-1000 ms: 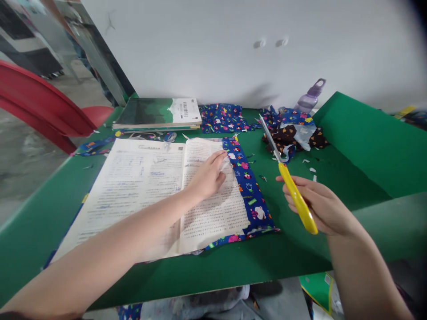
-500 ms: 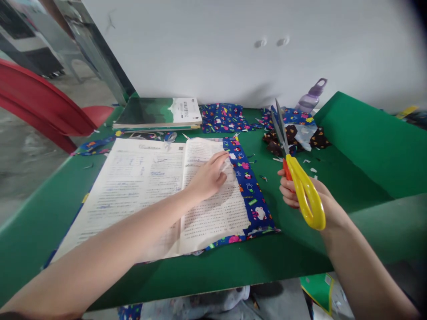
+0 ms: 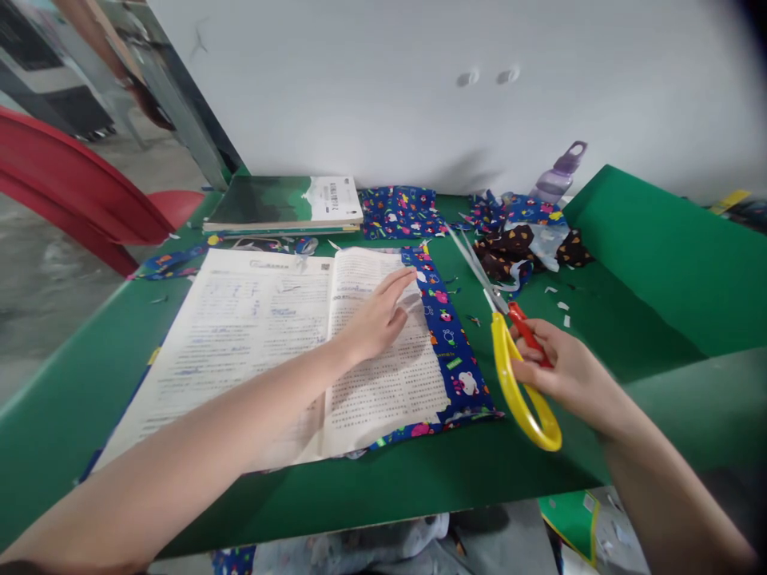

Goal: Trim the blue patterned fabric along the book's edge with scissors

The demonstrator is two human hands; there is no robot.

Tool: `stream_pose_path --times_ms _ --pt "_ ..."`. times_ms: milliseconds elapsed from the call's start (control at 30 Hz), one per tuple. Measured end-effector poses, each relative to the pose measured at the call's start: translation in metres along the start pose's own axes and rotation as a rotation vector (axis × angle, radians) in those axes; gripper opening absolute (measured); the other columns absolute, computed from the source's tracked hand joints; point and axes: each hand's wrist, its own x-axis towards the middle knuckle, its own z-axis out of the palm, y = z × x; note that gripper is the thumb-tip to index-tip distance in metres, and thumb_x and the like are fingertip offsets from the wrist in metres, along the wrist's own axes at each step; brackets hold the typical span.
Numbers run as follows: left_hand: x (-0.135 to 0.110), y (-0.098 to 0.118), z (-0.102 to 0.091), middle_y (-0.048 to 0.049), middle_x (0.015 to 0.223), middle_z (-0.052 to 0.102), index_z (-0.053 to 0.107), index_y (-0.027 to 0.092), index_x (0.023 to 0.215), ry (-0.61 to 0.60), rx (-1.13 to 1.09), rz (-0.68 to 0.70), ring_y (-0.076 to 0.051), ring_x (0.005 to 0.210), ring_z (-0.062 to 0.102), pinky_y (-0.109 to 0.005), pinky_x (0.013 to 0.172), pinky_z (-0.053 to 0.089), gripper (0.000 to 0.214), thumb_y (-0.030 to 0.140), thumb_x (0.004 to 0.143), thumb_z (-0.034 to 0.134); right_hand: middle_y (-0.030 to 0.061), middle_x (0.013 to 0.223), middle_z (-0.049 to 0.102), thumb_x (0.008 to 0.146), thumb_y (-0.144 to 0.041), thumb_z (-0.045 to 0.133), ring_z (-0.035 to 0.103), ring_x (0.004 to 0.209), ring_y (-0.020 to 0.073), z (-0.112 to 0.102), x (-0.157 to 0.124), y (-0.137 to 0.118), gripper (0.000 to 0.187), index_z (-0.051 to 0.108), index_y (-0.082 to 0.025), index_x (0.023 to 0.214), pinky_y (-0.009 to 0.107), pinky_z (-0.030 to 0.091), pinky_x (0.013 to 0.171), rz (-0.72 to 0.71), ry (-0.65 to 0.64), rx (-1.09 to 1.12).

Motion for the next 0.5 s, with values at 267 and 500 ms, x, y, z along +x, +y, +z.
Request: stream_pose_path --times_ms 267,500 --pt "0.001 -0.001 0.001 -0.0054 0.141 0.034 0.031 0.024 0.135 0.032 0.046 0.021 -0.021 0.132 0.030 -0.042 0.113 0.026 0.060 0.000 0.080 0.038 0.0080 0.083 0.064 0.065 -0.063 0.057 0.061 0.078 0.0252 0.012 -0.026 -0.007 0.070 0.048 -0.016 0.116 0.035 0.044 0.063 -0.013 0.064 -0.717" --pt "0.000 0.000 0.002 -0.0052 0.142 0.033 0.031 0.023 0.135 0.026 0.047 0.031 -0.021 0.132 0.030 -0.042 0.113 0.026 0.063 -0.001 0.078 0.037 0.0088 0.076 0.064 0.070 -0.062 0.051 0.062 0.067 0.0256 0.026 -0.027 -0.028 0.063 0.050 -0.013 0.109 0.034 0.039 0.054 -0.050 0.070 -0.863"
